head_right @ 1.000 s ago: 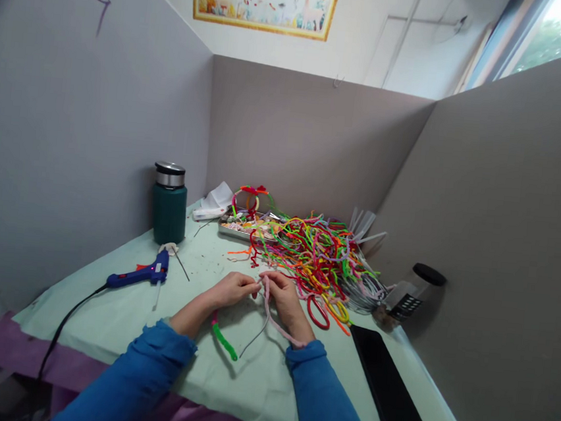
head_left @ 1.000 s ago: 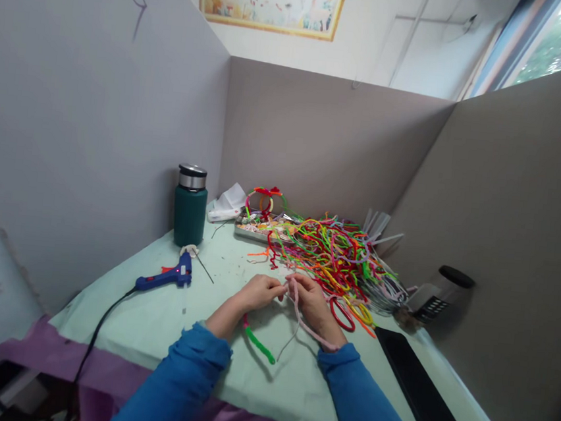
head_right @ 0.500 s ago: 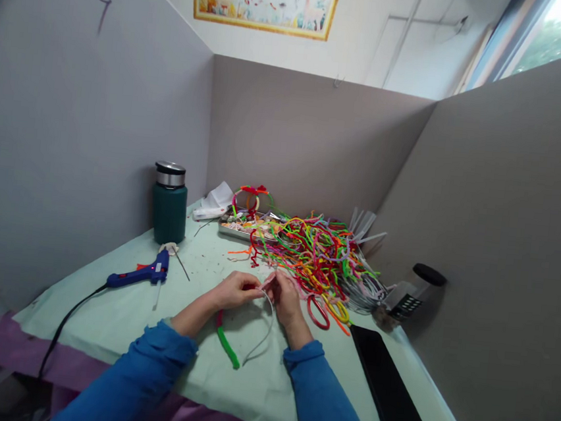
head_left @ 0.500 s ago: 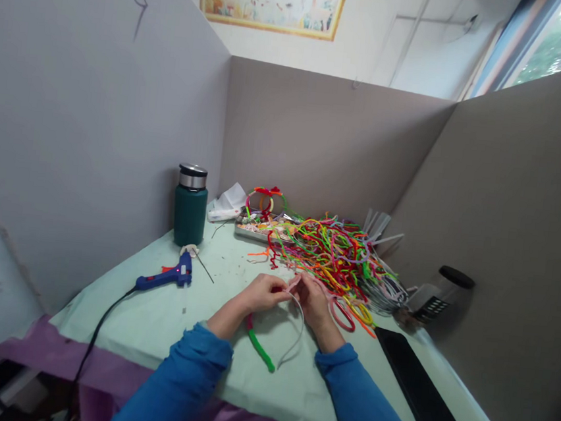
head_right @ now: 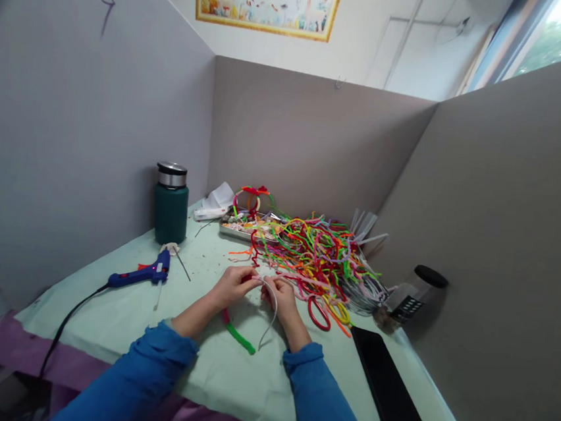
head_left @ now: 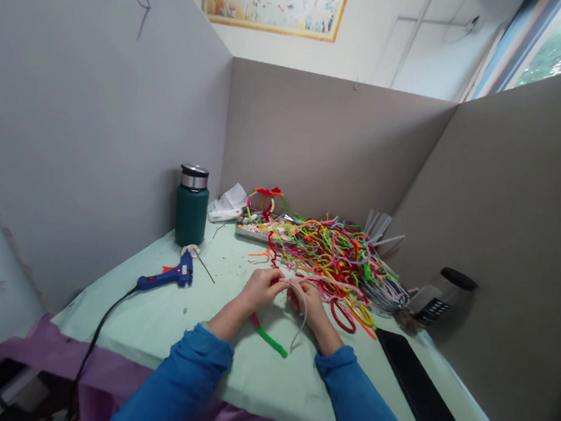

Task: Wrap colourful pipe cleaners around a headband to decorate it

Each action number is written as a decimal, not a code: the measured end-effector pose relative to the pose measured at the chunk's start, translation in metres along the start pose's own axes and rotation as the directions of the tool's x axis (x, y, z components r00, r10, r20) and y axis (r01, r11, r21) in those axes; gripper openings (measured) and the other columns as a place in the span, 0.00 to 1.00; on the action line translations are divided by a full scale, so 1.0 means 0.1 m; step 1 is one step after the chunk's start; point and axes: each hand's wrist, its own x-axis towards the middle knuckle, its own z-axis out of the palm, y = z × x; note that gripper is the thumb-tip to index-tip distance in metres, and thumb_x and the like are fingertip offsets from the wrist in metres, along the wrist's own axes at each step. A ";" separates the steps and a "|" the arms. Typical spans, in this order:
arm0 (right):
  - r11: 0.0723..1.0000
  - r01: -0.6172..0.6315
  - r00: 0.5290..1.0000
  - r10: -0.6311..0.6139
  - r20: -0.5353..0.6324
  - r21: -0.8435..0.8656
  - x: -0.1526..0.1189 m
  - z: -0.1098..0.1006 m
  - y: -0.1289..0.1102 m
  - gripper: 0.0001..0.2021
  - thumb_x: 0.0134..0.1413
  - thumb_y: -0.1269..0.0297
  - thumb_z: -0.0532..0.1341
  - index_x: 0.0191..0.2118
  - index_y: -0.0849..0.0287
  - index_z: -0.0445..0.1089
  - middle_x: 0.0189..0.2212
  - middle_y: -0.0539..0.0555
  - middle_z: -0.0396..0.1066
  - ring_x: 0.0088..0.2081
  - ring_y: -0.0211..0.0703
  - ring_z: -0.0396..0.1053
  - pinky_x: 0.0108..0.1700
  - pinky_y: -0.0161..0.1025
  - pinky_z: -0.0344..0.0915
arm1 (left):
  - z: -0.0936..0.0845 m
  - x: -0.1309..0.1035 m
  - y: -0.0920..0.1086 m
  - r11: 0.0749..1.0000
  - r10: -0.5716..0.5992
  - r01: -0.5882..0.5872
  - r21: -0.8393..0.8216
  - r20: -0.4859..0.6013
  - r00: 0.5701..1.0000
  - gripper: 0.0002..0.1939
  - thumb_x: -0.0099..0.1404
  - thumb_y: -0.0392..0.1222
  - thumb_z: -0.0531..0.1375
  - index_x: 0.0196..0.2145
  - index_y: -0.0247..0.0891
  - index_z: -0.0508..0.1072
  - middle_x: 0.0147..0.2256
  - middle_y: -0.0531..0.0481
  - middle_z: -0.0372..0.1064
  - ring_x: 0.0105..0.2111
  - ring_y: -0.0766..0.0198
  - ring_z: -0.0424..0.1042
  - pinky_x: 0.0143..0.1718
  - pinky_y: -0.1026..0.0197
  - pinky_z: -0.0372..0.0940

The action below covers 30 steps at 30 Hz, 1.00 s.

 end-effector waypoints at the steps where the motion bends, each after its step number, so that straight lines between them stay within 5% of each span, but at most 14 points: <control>1: 1.000 -0.005 1.000 0.005 0.015 -0.006 -0.01 0.00 -0.01 0.24 0.45 0.43 0.60 0.16 0.61 0.65 0.10 0.48 0.58 0.13 0.32 0.52 0.16 0.33 0.47 | 0.00 0.00 -0.01 1.000 0.003 -0.003 -0.004 -0.018 1.000 0.12 0.60 0.45 0.57 0.27 0.34 0.72 0.20 0.55 0.62 0.22 0.71 0.57 0.26 0.68 0.52; 6: 0.997 0.036 0.995 -0.030 0.092 -0.063 -0.05 0.00 -0.07 0.25 0.48 0.43 0.58 0.17 0.61 0.67 0.12 0.50 0.61 0.14 0.33 0.53 0.18 0.33 0.49 | 0.00 0.01 -0.04 0.996 -0.040 0.034 -0.077 -0.071 0.997 0.10 0.60 0.44 0.57 0.32 0.35 0.73 0.21 0.55 0.63 0.22 0.70 0.58 0.26 0.67 0.53; 13: 0.994 0.048 0.992 -0.037 0.118 -0.094 -0.05 -0.02 -0.07 0.21 0.50 0.48 0.58 0.20 0.61 0.68 0.15 0.50 0.63 0.17 0.34 0.55 0.20 0.33 0.51 | -0.01 0.04 -0.05 0.968 -0.066 0.065 -0.243 0.004 0.998 0.13 0.62 0.45 0.52 0.30 0.34 0.71 0.27 0.51 0.68 0.29 0.67 0.65 0.32 0.67 0.58; 19: 0.997 0.009 0.969 -0.028 0.247 0.079 -0.08 -0.03 -0.12 0.16 0.48 0.52 0.62 0.22 0.61 0.68 0.15 0.47 0.58 0.20 0.33 0.54 0.23 0.32 0.50 | -0.03 0.06 -0.06 0.989 -0.127 0.122 -0.083 -0.058 0.990 0.14 0.64 0.44 0.50 0.28 0.35 0.70 0.27 0.52 0.67 0.29 0.66 0.64 0.33 0.66 0.58; 25: 0.980 -0.056 0.967 0.005 0.256 0.193 -0.09 -0.02 -0.11 0.18 0.48 0.51 0.61 0.20 0.60 0.65 0.16 0.47 0.56 0.20 0.33 0.52 0.23 0.32 0.50 | -0.01 0.04 -0.07 0.999 -0.046 0.046 0.017 -0.004 0.999 0.13 0.64 0.39 0.49 0.41 0.38 0.72 0.40 0.47 0.70 0.41 0.63 0.67 0.44 0.62 0.60; 30: 0.968 -0.106 0.956 0.036 0.292 0.228 -0.08 -0.03 -0.05 0.19 0.48 0.48 0.61 0.21 0.60 0.66 0.18 0.48 0.59 0.21 0.34 0.54 0.25 0.33 0.53 | 0.00 0.02 -0.08 0.994 -0.019 0.019 0.110 -0.002 1.000 0.15 0.61 0.39 0.54 0.44 0.38 0.72 0.36 0.47 0.69 0.35 0.63 0.66 0.39 0.63 0.61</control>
